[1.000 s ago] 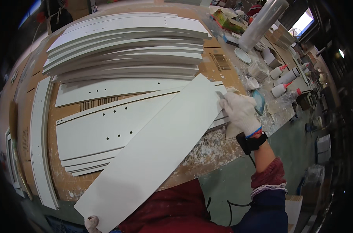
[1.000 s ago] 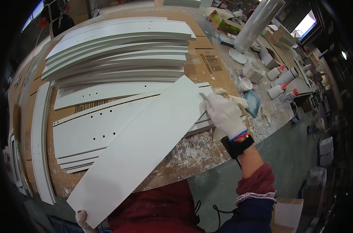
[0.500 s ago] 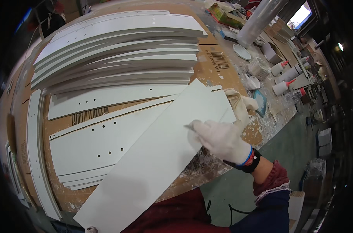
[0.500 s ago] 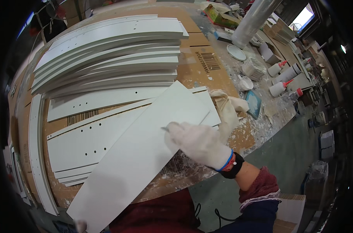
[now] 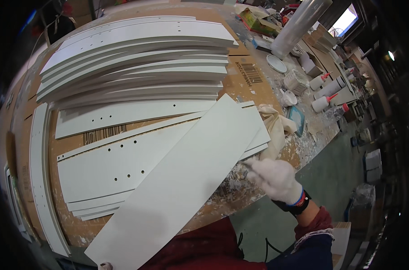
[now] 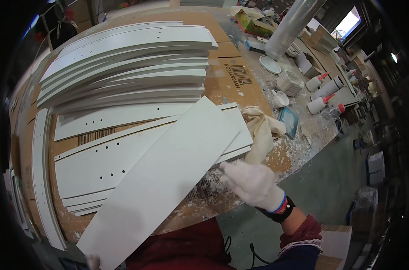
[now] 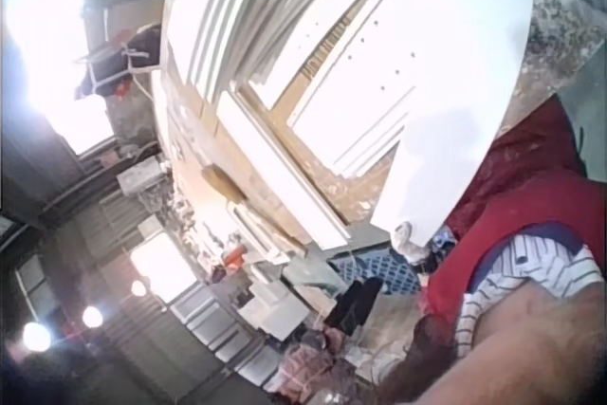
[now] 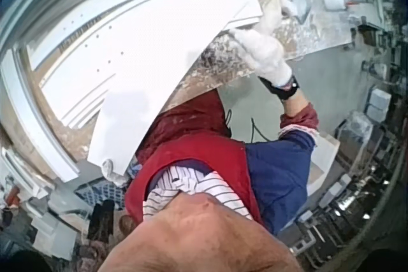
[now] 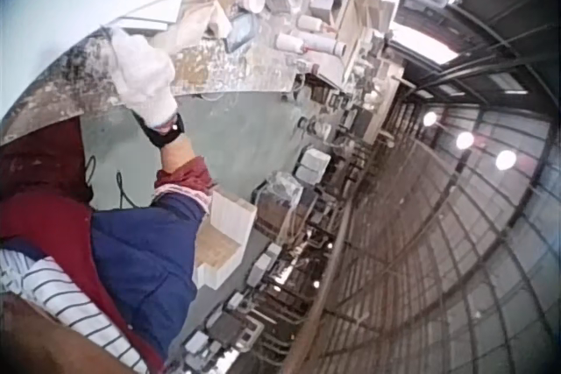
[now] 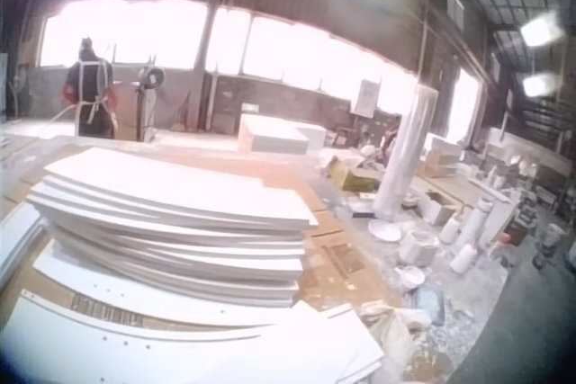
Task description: The person puts on white gloves and proceeds to wipe the surfaces of multiple white rectangular panels using a cloth. They handle the panels one by one, wiping both sides and stacking them on a workbench in a workshop environment.
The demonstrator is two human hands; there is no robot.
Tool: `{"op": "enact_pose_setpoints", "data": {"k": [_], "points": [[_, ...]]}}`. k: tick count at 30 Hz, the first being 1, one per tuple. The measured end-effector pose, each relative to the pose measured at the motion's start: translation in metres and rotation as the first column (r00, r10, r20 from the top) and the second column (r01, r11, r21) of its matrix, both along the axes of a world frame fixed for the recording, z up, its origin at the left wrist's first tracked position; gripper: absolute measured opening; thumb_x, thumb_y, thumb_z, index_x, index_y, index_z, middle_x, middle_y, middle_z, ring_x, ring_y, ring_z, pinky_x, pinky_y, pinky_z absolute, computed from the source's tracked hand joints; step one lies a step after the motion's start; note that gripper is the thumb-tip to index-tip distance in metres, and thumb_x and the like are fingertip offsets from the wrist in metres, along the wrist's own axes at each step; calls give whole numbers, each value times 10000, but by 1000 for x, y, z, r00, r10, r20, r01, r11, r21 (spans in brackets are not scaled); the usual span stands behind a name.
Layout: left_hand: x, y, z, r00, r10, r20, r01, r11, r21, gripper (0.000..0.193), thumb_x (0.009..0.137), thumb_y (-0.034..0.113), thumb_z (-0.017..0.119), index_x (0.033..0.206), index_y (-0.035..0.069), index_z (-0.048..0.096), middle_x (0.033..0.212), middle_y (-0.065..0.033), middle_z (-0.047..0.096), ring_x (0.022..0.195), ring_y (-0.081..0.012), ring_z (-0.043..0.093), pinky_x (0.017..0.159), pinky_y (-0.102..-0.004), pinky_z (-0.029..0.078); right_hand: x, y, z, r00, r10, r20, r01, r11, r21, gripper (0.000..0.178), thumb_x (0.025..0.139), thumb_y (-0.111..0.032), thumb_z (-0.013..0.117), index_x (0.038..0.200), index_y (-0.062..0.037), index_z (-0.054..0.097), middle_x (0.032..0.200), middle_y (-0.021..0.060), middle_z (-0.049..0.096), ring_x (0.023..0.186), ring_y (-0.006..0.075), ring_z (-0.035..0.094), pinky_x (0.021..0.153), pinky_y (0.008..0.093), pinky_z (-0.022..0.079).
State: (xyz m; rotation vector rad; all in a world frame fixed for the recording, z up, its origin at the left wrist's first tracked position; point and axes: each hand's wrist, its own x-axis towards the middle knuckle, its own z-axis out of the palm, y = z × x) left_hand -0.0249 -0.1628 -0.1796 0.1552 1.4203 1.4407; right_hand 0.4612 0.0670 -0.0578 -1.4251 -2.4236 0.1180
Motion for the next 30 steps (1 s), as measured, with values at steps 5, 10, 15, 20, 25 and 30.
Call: {"op": "enact_pose_setpoints", "data": {"k": [5,10,15,20,25,30], "points": [[-20,-11,-15,993,6,-117,-16,996,-87,275,767,103,561,1018,-9,579,1110,-240,589,991,-365,603,881,-497,505,-19,-32,-60,977,140,160,-138,990,-25,287,775,-259,698,1017,-116,640,661,26,551,508,205,569,458,317,464],[-4,4,0,999,-8,-42,6,999,-34,188,786,94,574,940,-11,601,1038,-213,621,937,-342,626,847,-484,531,-20,-32,-78,971,55,231,-44,998,-54,253,800,-263,670,997,-109,633,710,43,584,528,212,590,482,324,486],[-1,4,-2,999,-6,-44,5,1000,-31,244,795,132,602,980,-28,600,1060,-209,617,964,-343,622,864,-480,527,-13,-25,-33,998,-41,55,57,947,-315,197,880,-281,586,958,-100,601,714,90,582,636,293,606,554,382,487],[20,18,22,997,32,-69,-33,999,-15,233,846,146,571,1002,-26,579,1054,-205,611,962,-315,613,861,-459,525,-30,1,4,994,-53,-91,37,983,-178,183,891,-273,570,906,-90,581,718,105,574,661,301,598,579,389,476],[3,8,8,961,-33,-275,20,999,-48,193,889,141,541,986,-24,561,1014,-193,596,910,-289,602,841,-447,524,-45,15,-22,988,81,132,-88,995,43,146,873,-261,590,907,-119,577,696,40,559,550,207,589,443,328,454],[-7,-11,-4,809,-105,-578,60,993,-98,199,893,148,560,963,-38,570,1028,-182,584,932,-300,594,842,-461,524,-18,38,-31,993,-55,103,51,998,34,136,862,-195,591,944,-87,598,761,101,598,665,269,613,579,354,486]]}}
